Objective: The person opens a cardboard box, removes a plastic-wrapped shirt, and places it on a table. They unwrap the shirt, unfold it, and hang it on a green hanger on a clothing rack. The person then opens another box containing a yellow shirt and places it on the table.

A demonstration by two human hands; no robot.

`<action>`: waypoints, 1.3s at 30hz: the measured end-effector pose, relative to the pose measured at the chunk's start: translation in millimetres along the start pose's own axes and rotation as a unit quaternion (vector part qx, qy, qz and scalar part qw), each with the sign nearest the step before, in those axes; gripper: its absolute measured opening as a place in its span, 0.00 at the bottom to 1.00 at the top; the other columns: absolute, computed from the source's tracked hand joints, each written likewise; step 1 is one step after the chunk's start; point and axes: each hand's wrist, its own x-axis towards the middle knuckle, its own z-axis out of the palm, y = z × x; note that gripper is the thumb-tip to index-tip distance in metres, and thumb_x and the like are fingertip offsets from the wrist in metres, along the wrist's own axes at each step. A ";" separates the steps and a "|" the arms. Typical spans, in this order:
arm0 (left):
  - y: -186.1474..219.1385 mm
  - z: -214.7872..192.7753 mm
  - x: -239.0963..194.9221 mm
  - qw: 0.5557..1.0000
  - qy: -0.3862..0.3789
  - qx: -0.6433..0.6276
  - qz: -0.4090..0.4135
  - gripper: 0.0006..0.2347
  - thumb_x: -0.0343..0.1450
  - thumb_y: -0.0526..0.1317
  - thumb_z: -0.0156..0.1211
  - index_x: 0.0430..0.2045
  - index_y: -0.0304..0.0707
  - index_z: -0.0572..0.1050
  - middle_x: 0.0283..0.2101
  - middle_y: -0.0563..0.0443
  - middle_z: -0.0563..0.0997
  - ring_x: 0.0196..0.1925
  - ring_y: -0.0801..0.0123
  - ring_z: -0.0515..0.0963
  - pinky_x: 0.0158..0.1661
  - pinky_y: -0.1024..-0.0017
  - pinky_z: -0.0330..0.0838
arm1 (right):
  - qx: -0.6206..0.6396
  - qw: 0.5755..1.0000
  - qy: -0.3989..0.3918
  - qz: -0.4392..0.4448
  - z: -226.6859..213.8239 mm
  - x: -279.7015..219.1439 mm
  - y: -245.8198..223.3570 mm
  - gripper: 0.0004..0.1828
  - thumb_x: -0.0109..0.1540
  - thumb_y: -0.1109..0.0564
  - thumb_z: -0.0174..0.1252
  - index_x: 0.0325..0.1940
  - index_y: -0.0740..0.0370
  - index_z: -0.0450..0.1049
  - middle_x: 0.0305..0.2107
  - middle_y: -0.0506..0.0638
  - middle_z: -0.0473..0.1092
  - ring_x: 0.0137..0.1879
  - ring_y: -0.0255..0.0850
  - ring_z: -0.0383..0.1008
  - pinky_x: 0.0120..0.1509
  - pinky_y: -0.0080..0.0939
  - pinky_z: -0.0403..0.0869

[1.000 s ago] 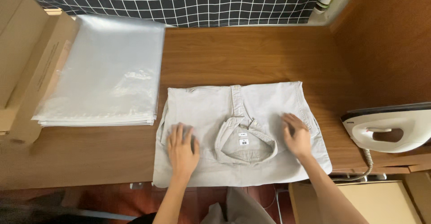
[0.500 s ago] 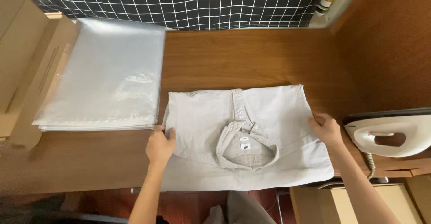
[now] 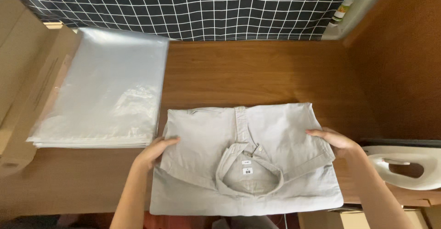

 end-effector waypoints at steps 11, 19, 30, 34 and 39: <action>4.8 -9.8 129.1 0.933 -0.087 -0.350 -0.008 0.15 0.61 0.40 0.56 0.38 0.30 0.69 0.38 0.41 0.74 0.38 0.54 0.75 0.38 0.60 0.69 | 0.308 0.942 -0.131 -0.008 -57.6 147.8 -18.9 0.15 0.54 0.47 0.54 0.28 0.62 0.70 0.21 0.55 0.69 0.24 0.46 0.72 0.31 0.46 0.73; 90.8 61.3 77.1 0.867 -0.127 -0.423 0.230 0.29 0.67 0.57 0.34 0.61 0.47 0.46 0.62 0.42 0.55 0.65 0.51 0.51 0.63 0.57 0.42 | 0.465 0.860 -0.181 -0.107 20.6 117.1 -85.4 0.28 0.61 0.34 0.29 0.57 0.46 0.62 0.59 0.59 0.55 0.65 0.54 0.53 0.64 0.58 0.53; 48.5 92.7 131.9 0.758 0.132 0.508 0.387 0.29 0.59 0.47 0.54 0.57 0.48 0.57 0.60 0.43 0.59 0.64 0.49 0.51 0.58 0.45 0.41 | -0.262 0.846 0.123 -0.449 59.0 150.5 -35.3 0.17 0.57 0.52 0.52 0.50 0.52 0.71 0.49 0.53 0.66 0.62 0.50 0.57 0.65 0.51 0.57; 46.8 81.5 131.2 0.750 0.129 0.531 0.373 0.31 0.58 0.39 0.52 0.59 0.47 0.52 0.61 0.46 0.57 0.65 0.54 0.50 0.60 0.50 0.41 | -0.451 0.789 0.132 -0.397 73.3 133.2 -35.3 0.27 0.53 0.43 0.54 0.57 0.41 0.64 0.58 0.54 0.56 0.67 0.53 0.47 0.68 0.58 0.49; 53.9 62.9 126.8 0.790 0.115 0.476 0.368 0.22 0.61 0.30 0.49 0.51 0.48 0.65 0.54 0.53 0.68 0.62 0.62 0.59 0.59 0.53 0.47 | -0.571 0.740 0.170 -0.312 83.0 148.0 -14.2 0.44 0.48 0.50 0.53 0.67 0.39 0.46 0.64 0.54 0.45 0.69 0.51 0.40 0.67 0.62 0.42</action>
